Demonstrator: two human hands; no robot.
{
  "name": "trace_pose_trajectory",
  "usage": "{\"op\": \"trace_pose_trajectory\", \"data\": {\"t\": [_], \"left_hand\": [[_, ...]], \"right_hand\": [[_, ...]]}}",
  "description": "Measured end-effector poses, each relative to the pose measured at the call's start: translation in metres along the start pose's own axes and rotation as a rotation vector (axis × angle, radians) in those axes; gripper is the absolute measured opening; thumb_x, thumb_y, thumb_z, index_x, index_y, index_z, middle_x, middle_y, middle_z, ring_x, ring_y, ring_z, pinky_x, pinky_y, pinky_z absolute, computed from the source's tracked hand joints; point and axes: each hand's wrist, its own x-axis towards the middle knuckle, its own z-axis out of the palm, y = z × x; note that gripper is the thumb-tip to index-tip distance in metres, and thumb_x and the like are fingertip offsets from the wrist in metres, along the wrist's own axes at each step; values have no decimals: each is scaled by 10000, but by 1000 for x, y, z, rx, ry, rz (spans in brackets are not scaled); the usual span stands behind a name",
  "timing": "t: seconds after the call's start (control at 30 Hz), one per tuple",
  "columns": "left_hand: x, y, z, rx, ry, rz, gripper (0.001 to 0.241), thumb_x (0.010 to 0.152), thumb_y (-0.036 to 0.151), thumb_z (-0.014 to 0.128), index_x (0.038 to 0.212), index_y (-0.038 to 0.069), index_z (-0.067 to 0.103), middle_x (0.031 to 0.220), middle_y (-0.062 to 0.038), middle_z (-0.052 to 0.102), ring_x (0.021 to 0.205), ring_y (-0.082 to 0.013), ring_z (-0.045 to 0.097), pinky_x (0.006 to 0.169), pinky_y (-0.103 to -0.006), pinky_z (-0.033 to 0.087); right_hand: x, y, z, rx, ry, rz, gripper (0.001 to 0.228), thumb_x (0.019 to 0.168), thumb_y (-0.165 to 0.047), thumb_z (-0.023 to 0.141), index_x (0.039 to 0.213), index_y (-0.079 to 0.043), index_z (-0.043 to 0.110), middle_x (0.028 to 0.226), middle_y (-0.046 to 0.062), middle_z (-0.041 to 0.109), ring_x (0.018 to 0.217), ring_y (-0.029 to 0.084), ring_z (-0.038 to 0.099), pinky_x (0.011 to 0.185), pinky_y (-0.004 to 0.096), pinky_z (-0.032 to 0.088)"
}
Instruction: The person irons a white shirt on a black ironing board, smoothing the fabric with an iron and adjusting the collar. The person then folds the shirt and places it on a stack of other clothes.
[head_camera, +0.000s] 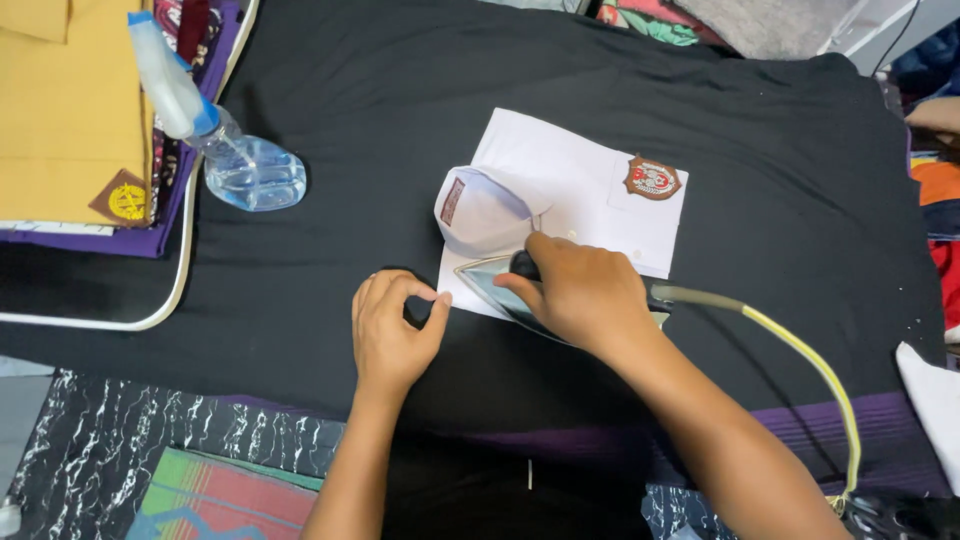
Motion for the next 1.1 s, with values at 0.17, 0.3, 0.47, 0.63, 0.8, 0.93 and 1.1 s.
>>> {"op": "trace_pose_trajectory", "data": {"t": [0.17,0.3,0.47,0.63,0.8,0.93,1.1], "left_hand": [[-3,-7,6,73,-19,-52,294,753,248,876,795,169,596,923,-20,632,986,-290,630,1096,-459,402],[-4,-9,7,86,-32,-65,372,742,247,891,799,141,539,930,-51,631,1002,-323,629,1085,-473,408],[-6,-9,6,102,-48,-69,402,739,252,896,826,135,522,936,-72,622,1004,-347,624,1073,-488,411],[-4,-6,4,109,-68,-94,406,747,248,895,844,136,517,953,-72,614,999,-350,619,1036,-482,429],[1,3,1,123,-112,-70,333,779,232,870,891,150,568,999,-48,623,1051,-322,604,1087,-472,384],[5,19,2,90,-170,0,309,820,365,852,978,174,667,1012,-23,650,1050,-278,626,1184,-466,297],[2,10,7,207,-190,18,318,787,394,874,991,198,729,993,-13,645,1036,-265,628,1205,-485,301]], "right_hand": [[19,-7,6,1,-60,12,451,1013,-534,476,1070,-108,611,879,163,696,816,441,737,684,556,571],[16,-8,1,19,-117,-42,471,1022,-536,423,1089,-100,589,926,186,689,831,467,730,709,578,567],[16,0,8,36,-102,-71,460,1022,-537,426,1095,-109,578,925,186,680,828,478,726,709,592,561],[-13,25,8,39,-70,-86,448,991,-550,495,1080,-125,602,868,167,690,810,460,730,695,574,572],[-50,64,9,-110,25,38,481,962,-611,487,1027,-156,632,802,119,706,772,384,745,665,515,584],[-68,71,13,-153,51,66,445,941,-619,502,1021,-201,631,796,99,708,753,358,746,648,496,583],[-87,98,7,-170,62,263,462,945,-616,520,1020,-180,653,808,108,732,763,364,746,653,479,585]]}}
